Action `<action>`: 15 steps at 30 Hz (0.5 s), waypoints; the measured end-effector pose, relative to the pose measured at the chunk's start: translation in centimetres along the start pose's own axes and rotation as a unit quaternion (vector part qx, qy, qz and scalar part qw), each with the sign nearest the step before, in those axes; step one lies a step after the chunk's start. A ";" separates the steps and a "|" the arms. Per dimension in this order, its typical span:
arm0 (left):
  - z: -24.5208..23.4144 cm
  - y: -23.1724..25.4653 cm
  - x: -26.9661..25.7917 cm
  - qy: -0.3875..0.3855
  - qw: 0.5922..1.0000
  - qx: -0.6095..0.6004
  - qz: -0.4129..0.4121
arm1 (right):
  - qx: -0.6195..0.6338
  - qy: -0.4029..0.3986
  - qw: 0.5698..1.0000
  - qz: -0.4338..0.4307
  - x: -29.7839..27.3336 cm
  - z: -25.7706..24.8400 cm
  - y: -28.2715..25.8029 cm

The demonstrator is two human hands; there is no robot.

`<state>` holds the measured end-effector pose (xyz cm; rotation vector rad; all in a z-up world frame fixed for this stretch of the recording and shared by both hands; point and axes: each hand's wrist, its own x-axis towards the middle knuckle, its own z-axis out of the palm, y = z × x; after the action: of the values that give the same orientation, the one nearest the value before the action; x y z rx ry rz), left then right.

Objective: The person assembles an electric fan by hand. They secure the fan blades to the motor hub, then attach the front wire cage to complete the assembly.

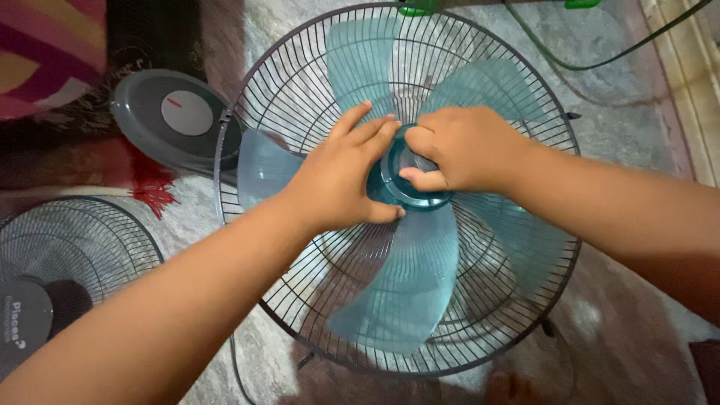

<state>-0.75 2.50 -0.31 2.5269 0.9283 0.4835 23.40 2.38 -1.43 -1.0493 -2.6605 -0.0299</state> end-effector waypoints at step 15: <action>0.5 3.0 -0.9 -0.080 0.982 0.059 -0.159 | -0.025 -0.081 0.992 0.097 -2.7 -3.8 -2.3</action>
<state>0.42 -0.33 0.53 2.4107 1.2993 0.1278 24.65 -1.59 1.75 -1.3778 -2.6974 0.0304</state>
